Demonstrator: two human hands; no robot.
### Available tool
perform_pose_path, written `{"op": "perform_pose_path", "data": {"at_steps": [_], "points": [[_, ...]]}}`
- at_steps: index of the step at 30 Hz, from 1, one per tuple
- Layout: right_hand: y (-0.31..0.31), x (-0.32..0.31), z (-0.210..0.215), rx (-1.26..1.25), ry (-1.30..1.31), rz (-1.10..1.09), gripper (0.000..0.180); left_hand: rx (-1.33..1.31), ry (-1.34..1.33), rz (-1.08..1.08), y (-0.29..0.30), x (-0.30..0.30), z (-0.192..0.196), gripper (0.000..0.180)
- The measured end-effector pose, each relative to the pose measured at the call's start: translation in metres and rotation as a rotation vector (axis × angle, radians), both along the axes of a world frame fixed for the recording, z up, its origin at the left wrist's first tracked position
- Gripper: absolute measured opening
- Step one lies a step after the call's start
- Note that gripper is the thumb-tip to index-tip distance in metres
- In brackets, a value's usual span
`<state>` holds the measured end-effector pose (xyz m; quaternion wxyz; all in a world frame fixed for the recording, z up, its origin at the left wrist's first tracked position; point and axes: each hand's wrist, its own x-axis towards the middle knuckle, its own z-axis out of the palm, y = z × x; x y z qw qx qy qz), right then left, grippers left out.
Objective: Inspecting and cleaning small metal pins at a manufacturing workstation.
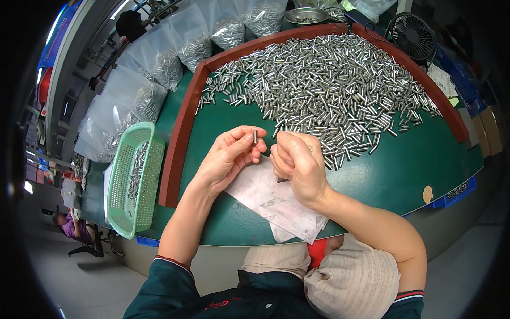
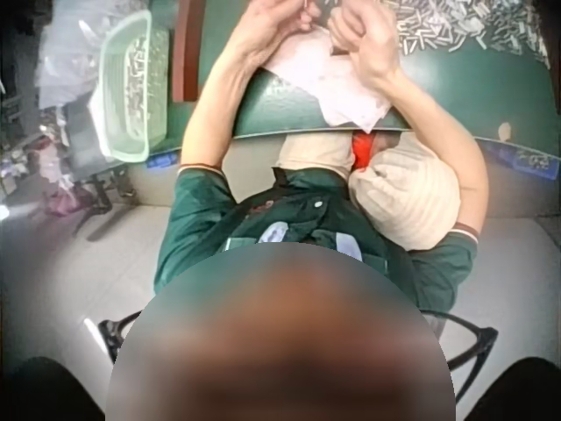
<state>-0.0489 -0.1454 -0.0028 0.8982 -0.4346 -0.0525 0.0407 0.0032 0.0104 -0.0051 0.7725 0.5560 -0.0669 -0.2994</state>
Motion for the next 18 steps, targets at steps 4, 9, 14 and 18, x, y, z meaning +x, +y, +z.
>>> {"op": "perform_pose_path", "data": {"at_steps": [4,9,14,18], "points": [[-0.0013,0.0007,-0.0024,0.03,0.002,0.011,0.039,-0.041,0.089,-0.01,0.0034,0.0009,0.0025,0.024],[-0.0015,0.0008,-0.0025,0.05,0.001,0.018,0.038,-0.031,0.095,-0.03,0.0041,0.0013,0.003,0.025],[-0.0019,0.0004,-0.0026,0.059,0.012,0.023,0.038,-0.075,0.13,-0.031,0.003,0.0003,0.0037,0.026],[-0.0021,0.0009,-0.003,0.061,0.015,0.024,0.038,-0.061,0.081,0.085,-0.0022,-0.0017,0.004,0.023]]}}
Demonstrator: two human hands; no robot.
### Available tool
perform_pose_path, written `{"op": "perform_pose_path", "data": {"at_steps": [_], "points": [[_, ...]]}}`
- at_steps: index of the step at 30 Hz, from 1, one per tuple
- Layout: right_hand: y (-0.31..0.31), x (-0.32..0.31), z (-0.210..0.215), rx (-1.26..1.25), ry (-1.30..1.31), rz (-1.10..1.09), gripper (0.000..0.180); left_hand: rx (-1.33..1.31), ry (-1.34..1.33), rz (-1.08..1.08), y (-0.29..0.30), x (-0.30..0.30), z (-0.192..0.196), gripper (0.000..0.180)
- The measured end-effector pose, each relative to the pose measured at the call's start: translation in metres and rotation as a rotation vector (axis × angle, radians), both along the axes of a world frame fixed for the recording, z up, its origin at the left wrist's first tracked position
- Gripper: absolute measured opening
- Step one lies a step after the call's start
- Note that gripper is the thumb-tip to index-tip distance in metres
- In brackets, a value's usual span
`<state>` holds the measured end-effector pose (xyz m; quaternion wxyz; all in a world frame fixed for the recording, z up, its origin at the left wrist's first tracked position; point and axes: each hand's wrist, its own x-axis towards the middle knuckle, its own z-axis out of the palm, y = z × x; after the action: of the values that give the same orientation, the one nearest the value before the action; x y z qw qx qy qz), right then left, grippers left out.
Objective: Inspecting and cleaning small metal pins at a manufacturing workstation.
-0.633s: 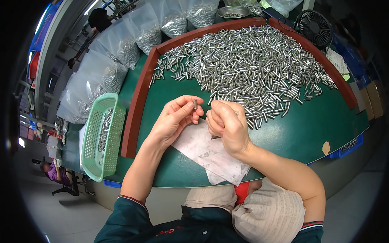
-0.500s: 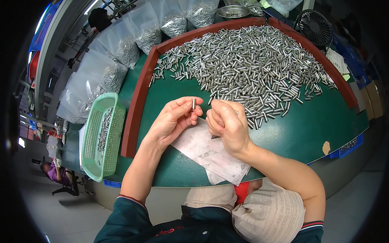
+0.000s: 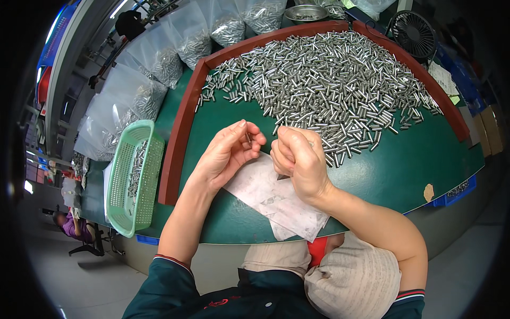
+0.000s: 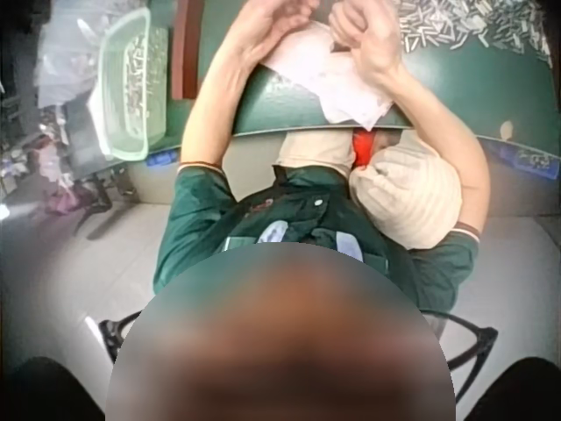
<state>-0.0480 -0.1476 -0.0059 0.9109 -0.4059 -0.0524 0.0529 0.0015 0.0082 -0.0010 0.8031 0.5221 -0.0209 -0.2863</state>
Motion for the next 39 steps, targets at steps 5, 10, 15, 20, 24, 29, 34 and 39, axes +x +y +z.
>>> {"op": "perform_pose_path", "data": {"at_steps": [5,10,15,20,24,29,34,39], "points": [[0.0,0.002,0.0,0.002,0.0,-0.011,0.038,0.681,-0.67,0.121,-0.011,0.004,-0.009,0.015],[0.001,0.003,0.0,-0.005,0.001,-0.015,0.038,1.064,-1.031,0.141,-0.026,0.008,-0.008,0.017],[0.002,0.003,0.001,-0.003,0.002,-0.015,0.038,1.108,-1.063,0.109,-0.026,0.014,-0.021,0.014],[-0.001,0.002,0.001,0.003,0.018,-0.01,0.038,0.878,-0.8,0.052,-0.015,0.01,-0.008,0.015],[0.001,0.002,0.003,-0.05,0.031,-0.03,0.041,0.17,-0.128,-0.122,0.001,0.005,-0.006,0.013],[0.001,0.002,0.003,-0.04,0.035,-0.024,0.041,0.052,-0.08,-0.111,0.002,0.004,-0.004,0.014],[0.0,0.003,0.003,-0.045,0.031,-0.026,0.041,0.085,-0.099,-0.104,0.002,0.004,-0.007,0.015],[-0.001,0.003,0.002,0.006,0.034,-0.012,0.038,0.078,-0.105,-0.111,0.002,0.004,-0.008,0.014]]}}
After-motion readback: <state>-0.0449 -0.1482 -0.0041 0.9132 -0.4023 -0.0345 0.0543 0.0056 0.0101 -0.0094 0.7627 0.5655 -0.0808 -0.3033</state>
